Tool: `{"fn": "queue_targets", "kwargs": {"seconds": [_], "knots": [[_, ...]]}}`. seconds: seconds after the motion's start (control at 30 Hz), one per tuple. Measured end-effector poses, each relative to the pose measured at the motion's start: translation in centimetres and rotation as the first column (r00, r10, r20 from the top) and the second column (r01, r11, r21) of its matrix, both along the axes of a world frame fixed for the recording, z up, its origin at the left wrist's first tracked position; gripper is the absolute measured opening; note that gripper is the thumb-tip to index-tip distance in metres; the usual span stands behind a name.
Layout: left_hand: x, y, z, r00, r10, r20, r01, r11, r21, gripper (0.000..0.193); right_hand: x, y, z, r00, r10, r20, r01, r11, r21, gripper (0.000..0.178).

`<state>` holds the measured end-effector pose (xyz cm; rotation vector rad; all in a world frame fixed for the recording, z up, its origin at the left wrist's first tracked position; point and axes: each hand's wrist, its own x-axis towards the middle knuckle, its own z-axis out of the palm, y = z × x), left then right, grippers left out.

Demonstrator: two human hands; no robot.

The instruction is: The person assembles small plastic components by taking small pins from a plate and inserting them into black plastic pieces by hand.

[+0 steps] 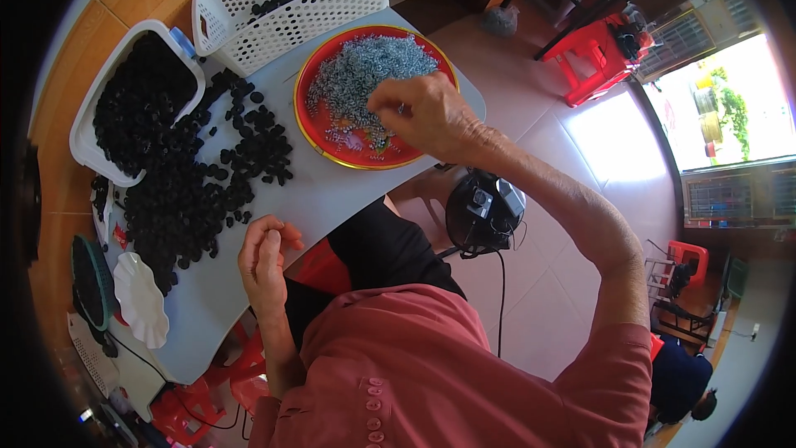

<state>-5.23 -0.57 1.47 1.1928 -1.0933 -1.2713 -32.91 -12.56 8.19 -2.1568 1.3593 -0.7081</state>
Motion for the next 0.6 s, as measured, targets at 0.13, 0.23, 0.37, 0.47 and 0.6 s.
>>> {"fn": "queue_targets", "kwargs": {"seconds": [0.13,0.23,0.37,0.47,0.6], "knots": [[-0.1,-0.3,0.0,1.0,-0.01,0.0,0.01,1.0,0.023,0.017,0.1,0.3,-0.3,0.981,0.154,-0.122,-0.15,0.988,0.037,0.012],[-0.1,-0.2,-0.1,1.0,-0.009,-0.007,0.009,1.0,0.026,0.017,0.7,0.2,-0.6,0.925,0.259,-0.278,-0.23,0.964,0.135,0.012],[0.2,-0.1,0.0,1.0,-0.003,0.011,0.003,1.0,0.016,0.017,2.3,0.1,-0.2,0.805,0.326,-0.495,-0.242,0.943,0.227,0.012],[0.1,-0.1,0.1,0.999,-0.01,0.032,0.01,1.0,0.007,0.016,2.7,-0.1,-0.2,0.661,0.338,-0.67,-0.29,0.939,0.187,0.013],[0.0,-0.1,-0.1,0.999,-0.032,-0.008,0.032,0.999,-0.01,0.015,3.0,0.2,0.0,0.627,0.309,-0.715,-0.344,0.934,0.101,0.014]]}}
